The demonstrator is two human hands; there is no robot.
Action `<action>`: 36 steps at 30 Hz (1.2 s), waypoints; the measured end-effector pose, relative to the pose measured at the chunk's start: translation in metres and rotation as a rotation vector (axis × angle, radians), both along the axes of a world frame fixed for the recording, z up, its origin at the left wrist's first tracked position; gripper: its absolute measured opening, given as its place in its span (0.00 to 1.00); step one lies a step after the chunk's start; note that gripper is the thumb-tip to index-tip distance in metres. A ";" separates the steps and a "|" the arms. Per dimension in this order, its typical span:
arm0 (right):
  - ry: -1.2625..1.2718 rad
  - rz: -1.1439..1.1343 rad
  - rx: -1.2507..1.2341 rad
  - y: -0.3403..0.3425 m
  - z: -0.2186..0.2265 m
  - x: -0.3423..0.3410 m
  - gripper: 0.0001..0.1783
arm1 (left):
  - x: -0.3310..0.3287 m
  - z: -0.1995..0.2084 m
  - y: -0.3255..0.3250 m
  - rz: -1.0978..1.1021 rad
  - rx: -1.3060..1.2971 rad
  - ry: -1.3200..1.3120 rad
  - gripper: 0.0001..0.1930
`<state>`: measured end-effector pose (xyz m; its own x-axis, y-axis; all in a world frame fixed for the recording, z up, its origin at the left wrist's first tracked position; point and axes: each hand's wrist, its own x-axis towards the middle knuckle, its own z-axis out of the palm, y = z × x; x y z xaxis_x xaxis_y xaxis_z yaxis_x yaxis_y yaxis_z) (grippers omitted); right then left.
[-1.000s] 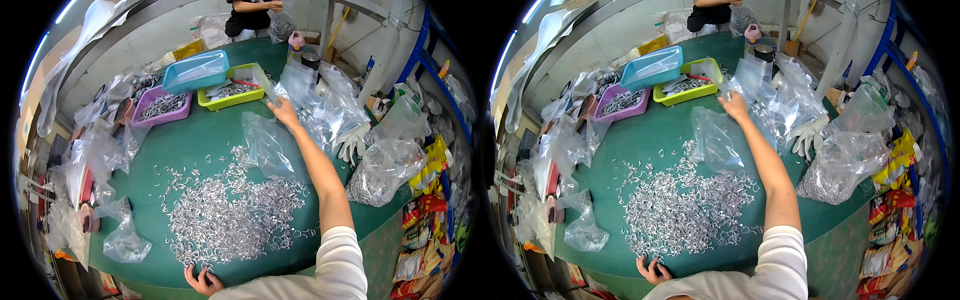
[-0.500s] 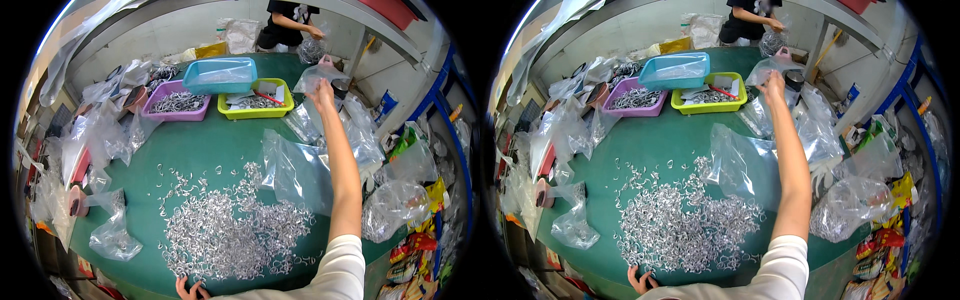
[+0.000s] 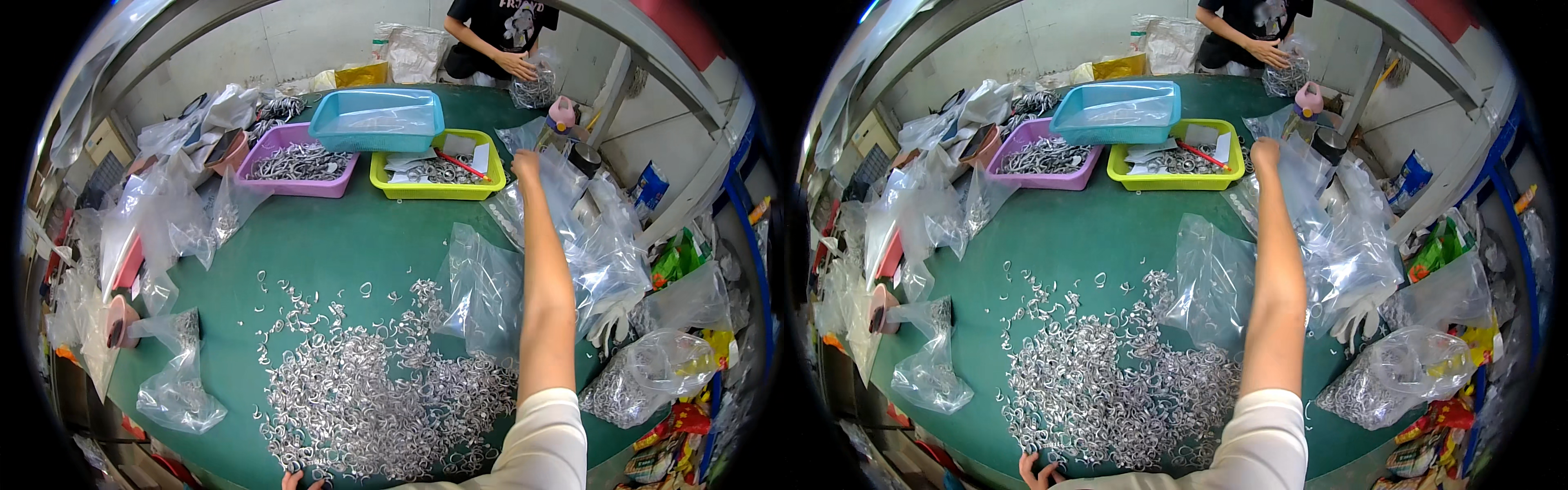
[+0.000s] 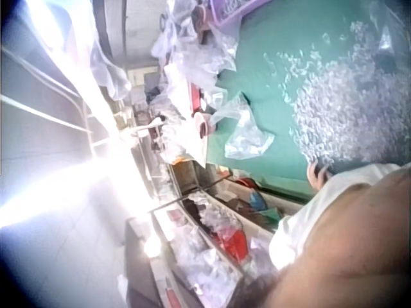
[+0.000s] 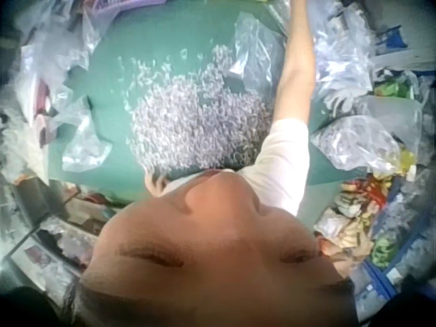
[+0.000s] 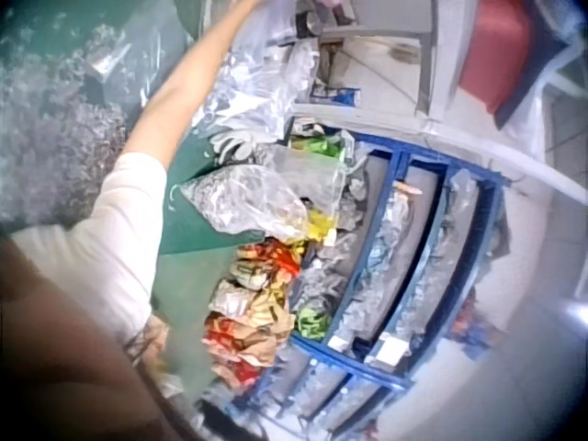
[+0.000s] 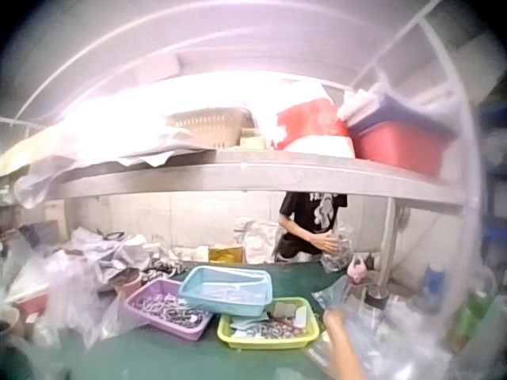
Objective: The person sorts small metal rings by hand, selecting individual rings from a large pile and placing them into clear plastic bags or bins. They move finished bags to a shelf and continue sorting the remaining rings on the green table surface.
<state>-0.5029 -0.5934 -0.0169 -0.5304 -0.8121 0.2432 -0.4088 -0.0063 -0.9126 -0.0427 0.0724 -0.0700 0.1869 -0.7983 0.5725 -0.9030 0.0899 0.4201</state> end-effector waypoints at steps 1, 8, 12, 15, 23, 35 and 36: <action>0.085 0.128 0.017 0.020 0.003 0.027 0.17 | -0.005 0.014 0.002 0.042 0.023 -0.037 0.12; 0.772 0.501 -0.285 0.277 0.100 0.166 0.16 | -0.021 0.031 -0.003 0.217 -0.045 0.029 0.09; 0.773 0.973 -0.132 0.421 0.093 0.201 0.21 | -0.022 0.051 -0.012 0.117 0.120 0.111 0.18; 0.829 1.184 0.042 0.492 0.064 0.240 0.29 | -0.014 0.055 -0.004 0.047 0.362 0.070 0.23; 0.861 1.073 -0.025 0.556 0.018 0.278 0.26 | 0.028 0.050 -0.063 -0.219 0.359 -0.203 0.18; 0.394 0.734 0.007 0.451 0.035 0.284 0.10 | 0.025 0.056 -0.156 -0.218 0.228 -0.095 0.16; 0.516 0.782 -0.097 0.438 0.029 0.299 0.14 | 0.026 0.041 -0.156 -0.216 0.279 -0.169 0.16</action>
<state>-0.2037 -0.1558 0.0126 0.3491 -0.8559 0.3816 -0.6101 -0.5167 -0.6007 -0.0166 -0.0831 -0.0293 -0.0805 -0.9384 0.3360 -0.9343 0.1885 0.3026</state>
